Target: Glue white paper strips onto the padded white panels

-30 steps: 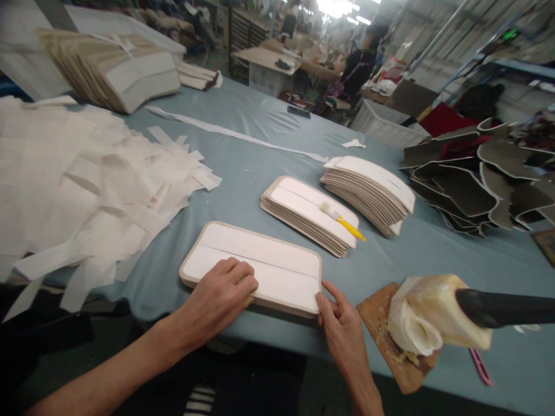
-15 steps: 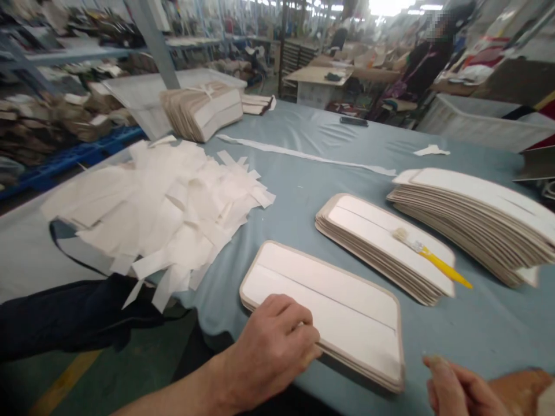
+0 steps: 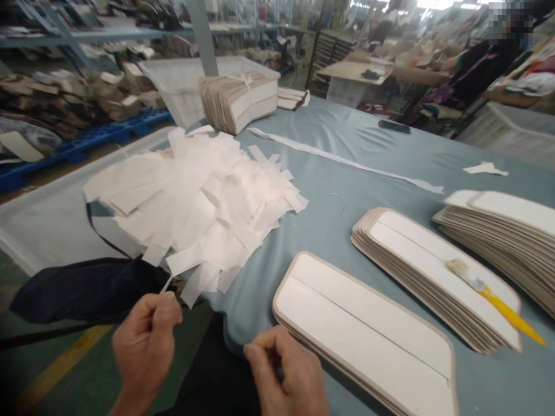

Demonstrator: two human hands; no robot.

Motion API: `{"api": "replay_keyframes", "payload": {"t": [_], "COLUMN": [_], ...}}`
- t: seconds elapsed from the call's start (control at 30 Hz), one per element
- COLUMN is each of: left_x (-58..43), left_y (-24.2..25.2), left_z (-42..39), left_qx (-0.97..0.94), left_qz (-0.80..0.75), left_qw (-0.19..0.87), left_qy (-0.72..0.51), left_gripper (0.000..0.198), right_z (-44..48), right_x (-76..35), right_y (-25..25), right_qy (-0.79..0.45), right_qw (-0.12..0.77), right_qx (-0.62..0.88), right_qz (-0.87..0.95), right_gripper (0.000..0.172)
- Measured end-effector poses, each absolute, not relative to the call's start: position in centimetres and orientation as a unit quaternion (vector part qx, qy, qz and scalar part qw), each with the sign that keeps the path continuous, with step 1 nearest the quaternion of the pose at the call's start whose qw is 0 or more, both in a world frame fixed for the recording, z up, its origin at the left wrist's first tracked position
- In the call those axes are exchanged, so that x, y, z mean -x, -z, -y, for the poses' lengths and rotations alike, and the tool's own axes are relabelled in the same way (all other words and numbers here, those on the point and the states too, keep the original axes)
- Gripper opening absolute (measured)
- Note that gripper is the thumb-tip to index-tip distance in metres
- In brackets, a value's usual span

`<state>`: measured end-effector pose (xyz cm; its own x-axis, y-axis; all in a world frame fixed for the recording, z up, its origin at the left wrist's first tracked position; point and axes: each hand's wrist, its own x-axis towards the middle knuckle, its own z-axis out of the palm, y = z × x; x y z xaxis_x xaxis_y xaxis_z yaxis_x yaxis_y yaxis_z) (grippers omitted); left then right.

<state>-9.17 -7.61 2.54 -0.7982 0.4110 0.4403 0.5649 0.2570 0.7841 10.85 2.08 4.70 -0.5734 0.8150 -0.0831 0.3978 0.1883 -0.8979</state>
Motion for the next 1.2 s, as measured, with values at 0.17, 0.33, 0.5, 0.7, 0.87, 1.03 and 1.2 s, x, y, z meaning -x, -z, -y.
{"api": "replay_keyframes", "payload": {"t": [0.17,0.33,0.5,0.7,0.87,1.03,1.2], "left_x": [11.3,11.6,11.3,11.1,11.1,11.5,11.3], "left_y": [-2.4,-1.5,-0.5,0.1,1.1,1.2,0.8], "left_z": [8.9,9.2,10.8,12.6,13.2,13.2,13.8], "left_qx": [0.122,0.125,0.137,0.197,0.177,0.178,0.189], "left_qz": [0.811,0.815,0.839,0.839,0.834,0.819,0.801], "left_qw": [0.014,-0.023,-0.056,-0.117,-0.205,-0.237,-0.274], "left_qy": [0.572,0.565,0.524,0.494,0.481,0.492,0.498], "left_gripper": [0.031,0.033,0.037,0.038,0.045,0.056,0.068], "right_z": [-0.8,0.2,0.6,2.3,3.3,3.2,3.3], "right_x": [-6.9,-5.7,-4.3,-2.9,-2.8,-3.1,-2.9], "right_y": [-4.3,-3.7,-3.1,-2.7,-2.1,-2.4,-2.2], "right_qy": [-0.573,-0.587,-0.665,-0.791,-0.844,-0.890,-0.919], "right_qw": [0.152,0.166,0.155,0.086,0.089,0.089,0.083], "right_qx": [0.371,0.387,0.377,0.375,0.355,0.305,0.286], "right_qz": [0.715,0.691,0.626,0.475,0.393,0.326,0.258], "right_gripper": [0.033,0.061,0.071,0.061,0.074,0.064,0.060]}}
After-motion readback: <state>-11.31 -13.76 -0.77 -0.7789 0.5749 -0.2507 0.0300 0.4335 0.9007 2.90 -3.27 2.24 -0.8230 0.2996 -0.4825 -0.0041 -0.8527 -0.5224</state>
